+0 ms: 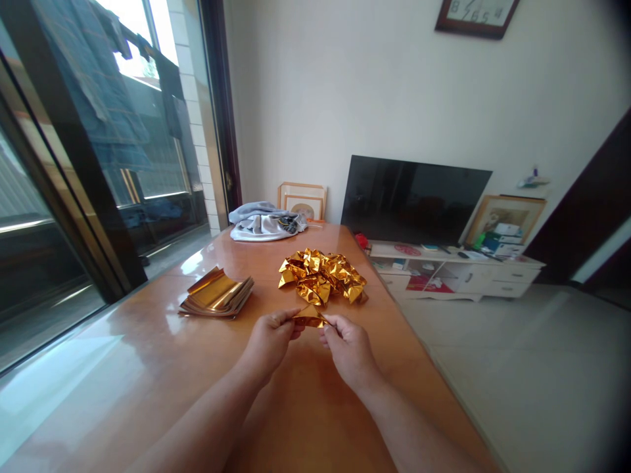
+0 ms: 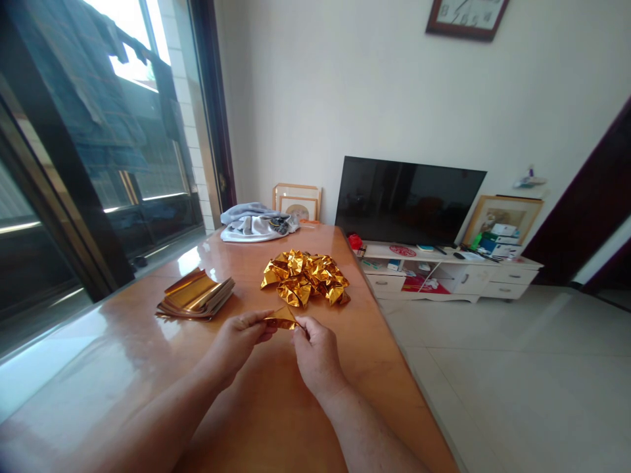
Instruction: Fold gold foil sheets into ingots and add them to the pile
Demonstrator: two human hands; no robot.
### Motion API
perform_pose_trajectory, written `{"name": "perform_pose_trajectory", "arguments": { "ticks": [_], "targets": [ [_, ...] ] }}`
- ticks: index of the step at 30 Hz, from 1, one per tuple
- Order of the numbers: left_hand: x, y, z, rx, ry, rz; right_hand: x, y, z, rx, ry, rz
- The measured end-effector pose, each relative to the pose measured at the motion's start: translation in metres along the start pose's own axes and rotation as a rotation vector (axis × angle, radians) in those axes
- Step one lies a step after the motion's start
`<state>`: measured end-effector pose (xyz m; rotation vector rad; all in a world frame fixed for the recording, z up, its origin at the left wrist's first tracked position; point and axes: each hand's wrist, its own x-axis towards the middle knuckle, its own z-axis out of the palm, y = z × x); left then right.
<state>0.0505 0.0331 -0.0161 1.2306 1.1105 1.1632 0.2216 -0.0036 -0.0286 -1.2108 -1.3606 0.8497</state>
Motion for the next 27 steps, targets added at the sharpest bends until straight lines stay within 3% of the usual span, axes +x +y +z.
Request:
{"name": "perform_pose_trajectory", "arguments": {
  "ticks": [18,27],
  "targets": [
    [-0.0018,0.0037,0.0017,0.018,-0.057,0.003,0.0005,-0.0005,0.0007,0.011,-0.026,0.015],
    [-0.0059,0.0089,0.0013,-0.086,-0.007,-0.060,0.0034,0.0049,0.0019,-0.001,0.086,0.028]
  ]
}}
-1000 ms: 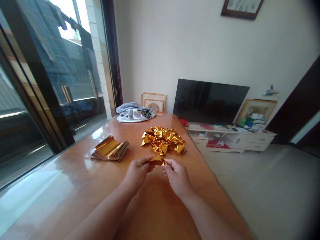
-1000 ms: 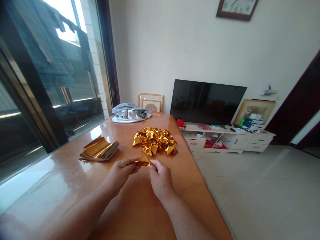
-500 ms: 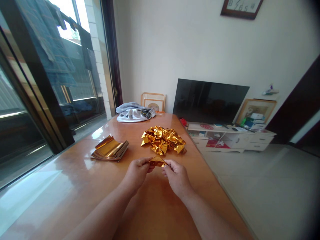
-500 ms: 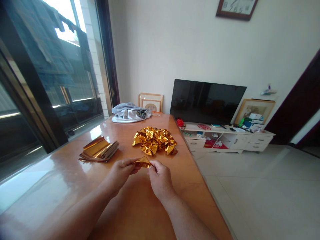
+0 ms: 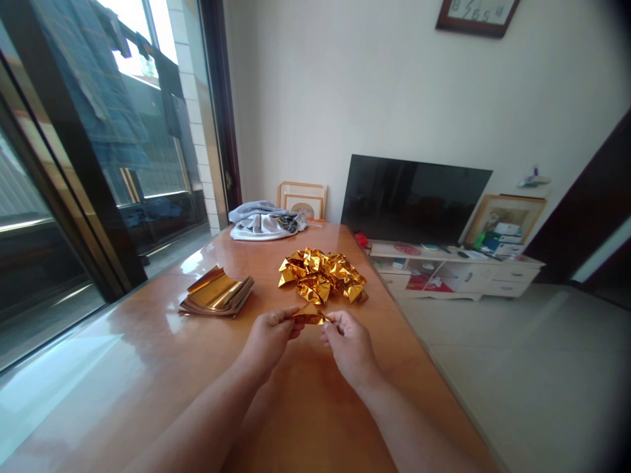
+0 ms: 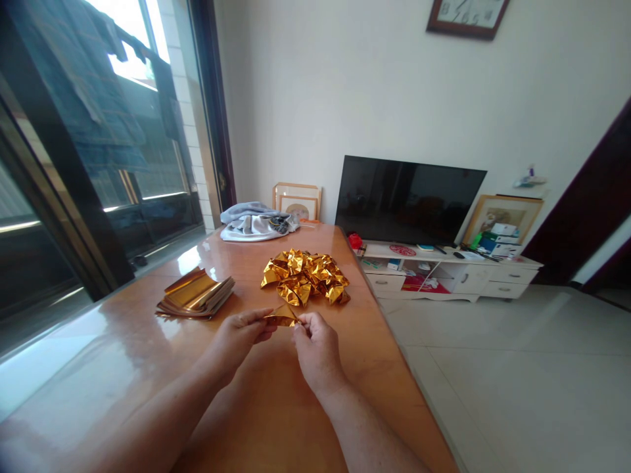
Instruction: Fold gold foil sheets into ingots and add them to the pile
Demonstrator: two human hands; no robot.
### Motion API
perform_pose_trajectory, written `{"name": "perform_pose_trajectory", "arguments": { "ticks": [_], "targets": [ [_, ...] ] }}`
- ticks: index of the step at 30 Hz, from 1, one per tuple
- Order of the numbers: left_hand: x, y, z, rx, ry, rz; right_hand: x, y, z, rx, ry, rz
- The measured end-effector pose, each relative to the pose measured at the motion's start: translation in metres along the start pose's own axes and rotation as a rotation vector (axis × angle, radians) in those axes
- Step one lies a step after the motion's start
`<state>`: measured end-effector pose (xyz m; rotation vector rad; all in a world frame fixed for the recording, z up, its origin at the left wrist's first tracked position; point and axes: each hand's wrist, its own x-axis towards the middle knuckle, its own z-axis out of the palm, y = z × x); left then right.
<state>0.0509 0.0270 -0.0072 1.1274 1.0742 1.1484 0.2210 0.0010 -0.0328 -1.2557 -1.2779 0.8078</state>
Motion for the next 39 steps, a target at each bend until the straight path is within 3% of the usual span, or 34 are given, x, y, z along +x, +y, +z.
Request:
{"name": "perform_pose_trajectory", "arguments": {
  "ticks": [6,16,22,29,39],
  "targets": [
    [-0.001,0.000,0.000,0.054,-0.058,0.019,0.000,0.000,-0.001,-0.003,-0.019,-0.018],
    [0.000,0.006,-0.006,0.012,-0.017,-0.079,0.003,-0.002,-0.006,0.033,-0.039,0.019],
    [-0.001,0.008,-0.010,-0.022,-0.058,-0.135,0.005,-0.003,-0.010,-0.034,-0.030,-0.051],
    [0.000,0.008,-0.012,-0.076,-0.100,-0.206,0.002,-0.015,-0.008,-0.013,-0.183,-0.099],
    [0.001,0.007,-0.014,-0.022,-0.101,-0.255,0.000,-0.019,-0.007,0.138,-0.231,-0.033]
  ]
}}
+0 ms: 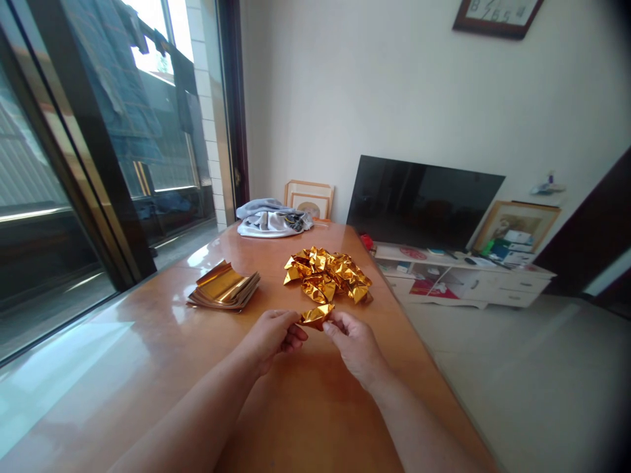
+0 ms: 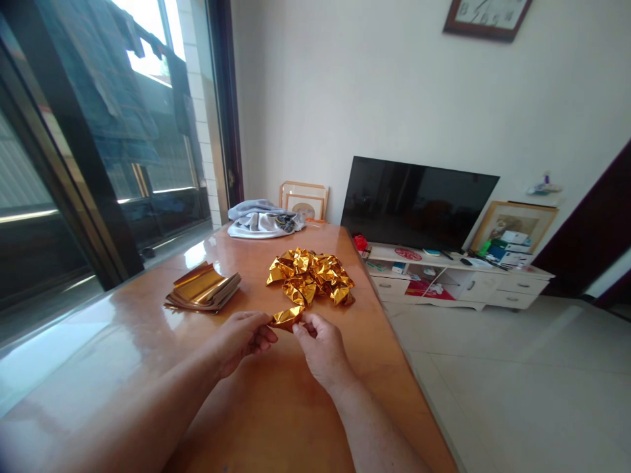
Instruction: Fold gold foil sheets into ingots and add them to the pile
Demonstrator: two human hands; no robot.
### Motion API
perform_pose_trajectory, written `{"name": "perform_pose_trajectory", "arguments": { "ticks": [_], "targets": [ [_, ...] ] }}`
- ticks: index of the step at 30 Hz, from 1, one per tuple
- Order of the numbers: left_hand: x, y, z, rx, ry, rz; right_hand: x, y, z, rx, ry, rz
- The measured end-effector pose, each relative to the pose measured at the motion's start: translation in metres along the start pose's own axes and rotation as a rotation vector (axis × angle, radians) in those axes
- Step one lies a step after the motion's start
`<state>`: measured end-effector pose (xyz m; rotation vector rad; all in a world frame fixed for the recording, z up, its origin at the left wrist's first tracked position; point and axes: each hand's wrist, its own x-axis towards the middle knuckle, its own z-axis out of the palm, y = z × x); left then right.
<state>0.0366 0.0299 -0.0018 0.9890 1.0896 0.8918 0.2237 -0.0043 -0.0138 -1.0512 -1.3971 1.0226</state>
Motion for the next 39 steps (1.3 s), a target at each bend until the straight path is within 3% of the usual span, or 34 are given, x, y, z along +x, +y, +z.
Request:
{"name": "perform_pose_trajectory", "arguments": {
  "ticks": [10,17,39],
  "targets": [
    [-0.0027,0.0010,0.0047,-0.003,-0.003,-0.027,-0.0040,0.0013,0.0003,0.060,0.016,0.137],
    [-0.0031,-0.0020,0.0071,-0.107,-0.077,-0.017,-0.0035,0.0005,0.0011,0.074,0.028,0.163],
    [0.0009,-0.0027,0.0065,-0.180,-0.109,-0.146,-0.0053,0.0048,0.0060,0.028,-0.028,0.085]
  ]
}}
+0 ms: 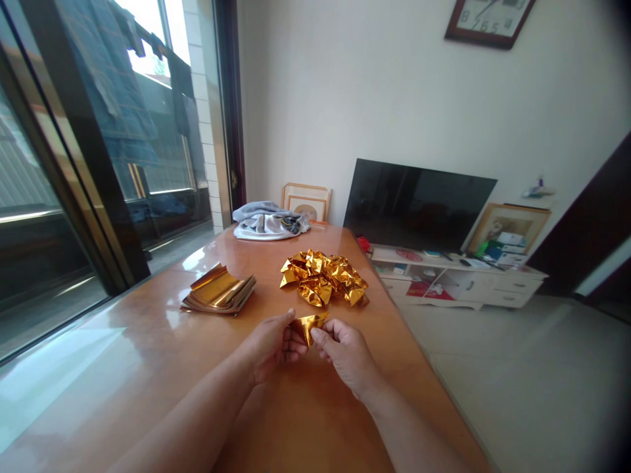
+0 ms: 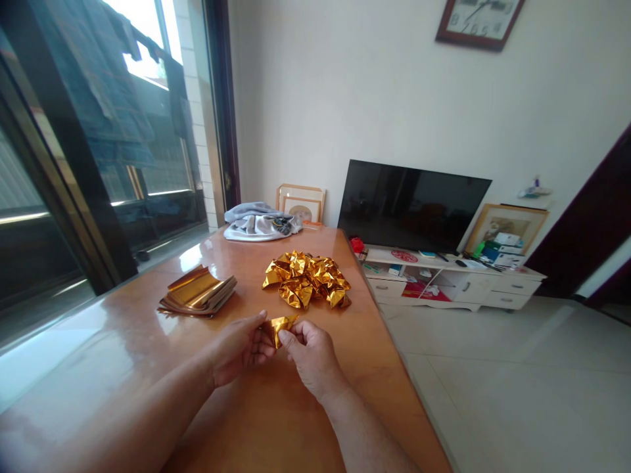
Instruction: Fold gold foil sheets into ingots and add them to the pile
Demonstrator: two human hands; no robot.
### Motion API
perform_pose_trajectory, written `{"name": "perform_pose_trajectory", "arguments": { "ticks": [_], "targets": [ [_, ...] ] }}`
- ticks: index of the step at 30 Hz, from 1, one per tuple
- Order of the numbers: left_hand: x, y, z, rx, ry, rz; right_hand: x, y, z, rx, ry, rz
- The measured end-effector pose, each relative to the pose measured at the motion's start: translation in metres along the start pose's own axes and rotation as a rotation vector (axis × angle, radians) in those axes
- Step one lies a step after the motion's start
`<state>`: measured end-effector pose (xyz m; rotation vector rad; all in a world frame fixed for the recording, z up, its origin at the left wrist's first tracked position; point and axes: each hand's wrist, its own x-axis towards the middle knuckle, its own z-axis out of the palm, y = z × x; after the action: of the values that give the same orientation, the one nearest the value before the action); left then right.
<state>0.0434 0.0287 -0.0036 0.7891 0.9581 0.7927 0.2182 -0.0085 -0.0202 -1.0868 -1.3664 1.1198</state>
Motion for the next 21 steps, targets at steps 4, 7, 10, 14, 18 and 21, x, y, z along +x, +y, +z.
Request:
{"name": "perform_pose_trajectory", "arguments": {
  "ticks": [4,7,10,14,18,21],
  "targets": [
    [0.000,0.000,0.000,0.010,-0.001,0.016,-0.001,-0.001,0.000,0.004,-0.005,-0.003],
    [0.000,0.000,-0.002,0.044,0.003,0.052,-0.001,-0.003,-0.003,0.010,0.008,0.010],
    [-0.002,0.001,-0.002,0.123,0.030,0.118,0.001,-0.004,-0.006,0.013,0.081,0.031],
    [-0.006,0.002,0.003,0.269,0.088,0.276,0.003,-0.003,-0.009,0.062,0.202,0.112],
    [-0.005,-0.001,0.008,0.434,0.122,0.427,0.004,-0.002,-0.009,0.168,0.250,0.147],
    [-0.002,-0.004,0.008,0.560,0.116,0.516,0.005,-0.001,-0.010,0.227,0.256,0.148]
  ]
}}
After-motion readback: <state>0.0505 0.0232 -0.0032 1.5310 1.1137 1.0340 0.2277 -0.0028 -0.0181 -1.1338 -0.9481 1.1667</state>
